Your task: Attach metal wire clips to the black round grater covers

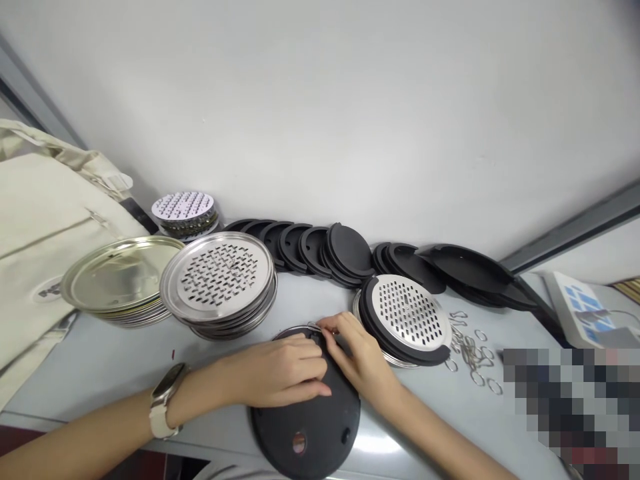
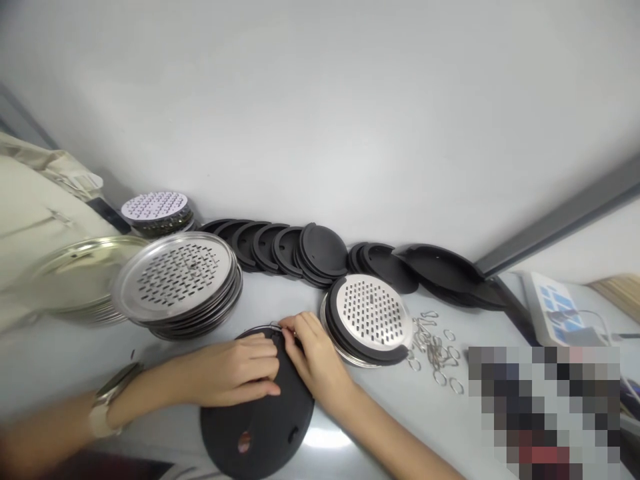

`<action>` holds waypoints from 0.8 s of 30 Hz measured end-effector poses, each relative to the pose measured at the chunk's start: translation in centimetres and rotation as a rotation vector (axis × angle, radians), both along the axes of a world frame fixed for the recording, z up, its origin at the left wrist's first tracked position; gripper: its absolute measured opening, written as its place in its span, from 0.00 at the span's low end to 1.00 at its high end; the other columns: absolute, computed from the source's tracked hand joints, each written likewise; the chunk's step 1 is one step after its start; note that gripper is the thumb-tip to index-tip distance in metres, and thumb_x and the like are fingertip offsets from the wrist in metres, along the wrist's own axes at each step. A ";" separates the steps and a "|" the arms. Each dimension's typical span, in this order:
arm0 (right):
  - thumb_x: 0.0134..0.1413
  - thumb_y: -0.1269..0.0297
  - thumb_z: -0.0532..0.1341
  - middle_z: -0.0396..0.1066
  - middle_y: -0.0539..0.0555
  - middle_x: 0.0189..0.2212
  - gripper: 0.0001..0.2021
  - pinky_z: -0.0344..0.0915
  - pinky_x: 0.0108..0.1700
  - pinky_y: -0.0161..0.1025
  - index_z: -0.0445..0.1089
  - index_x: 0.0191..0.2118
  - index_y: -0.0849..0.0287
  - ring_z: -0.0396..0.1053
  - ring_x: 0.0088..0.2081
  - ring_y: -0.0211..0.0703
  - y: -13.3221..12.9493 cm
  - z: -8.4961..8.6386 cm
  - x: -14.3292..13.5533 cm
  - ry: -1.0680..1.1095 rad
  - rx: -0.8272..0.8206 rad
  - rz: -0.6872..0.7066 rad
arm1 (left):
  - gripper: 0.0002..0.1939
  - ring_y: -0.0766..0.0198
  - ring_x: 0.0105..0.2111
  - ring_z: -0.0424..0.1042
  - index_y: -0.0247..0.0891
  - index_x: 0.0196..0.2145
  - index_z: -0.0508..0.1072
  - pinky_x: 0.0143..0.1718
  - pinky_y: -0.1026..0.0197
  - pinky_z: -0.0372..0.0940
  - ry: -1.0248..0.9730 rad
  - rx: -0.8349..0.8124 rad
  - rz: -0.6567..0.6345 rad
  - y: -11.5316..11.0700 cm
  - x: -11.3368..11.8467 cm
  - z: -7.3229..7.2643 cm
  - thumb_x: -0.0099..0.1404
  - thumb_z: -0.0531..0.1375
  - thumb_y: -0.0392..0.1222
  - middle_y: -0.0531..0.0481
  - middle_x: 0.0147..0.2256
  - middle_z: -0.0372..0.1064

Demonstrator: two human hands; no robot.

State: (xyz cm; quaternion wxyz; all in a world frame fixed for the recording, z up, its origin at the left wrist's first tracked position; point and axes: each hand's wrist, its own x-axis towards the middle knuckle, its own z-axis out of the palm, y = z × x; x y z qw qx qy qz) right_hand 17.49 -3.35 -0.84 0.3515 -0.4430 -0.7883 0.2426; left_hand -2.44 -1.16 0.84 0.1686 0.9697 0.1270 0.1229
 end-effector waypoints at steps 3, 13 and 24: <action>0.65 0.73 0.52 0.68 0.54 0.37 0.08 0.68 0.44 0.42 0.65 0.45 0.55 0.68 0.41 0.44 0.0 0.0 0.0 -0.014 0.013 0.027 | 0.13 0.61 0.32 0.62 0.38 0.30 0.65 0.39 0.59 0.59 -0.011 0.015 -0.003 0.0 0.1 0.1 0.73 0.50 0.42 0.50 0.30 0.66; 0.65 0.73 0.52 0.67 0.54 0.36 0.08 0.68 0.42 0.43 0.65 0.45 0.55 0.67 0.40 0.44 0.1 0.3 0.2 -0.051 0.014 0.046 | 0.12 0.62 0.32 0.62 0.38 0.29 0.65 0.38 0.61 0.59 -0.066 -0.001 -0.002 0.0 0.1 0.6 0.72 0.52 0.39 0.51 0.29 0.66; 0.65 0.73 0.51 0.67 0.54 0.35 0.10 0.68 0.41 0.42 0.65 0.45 0.55 0.67 0.40 0.45 -0.1 0.5 0.2 -0.096 0.025 0.070 | 0.13 0.62 0.32 0.64 0.38 0.31 0.67 0.39 0.59 0.61 -0.071 0.011 0.000 0.1 0.1 0.3 0.73 0.50 0.41 0.51 0.30 0.67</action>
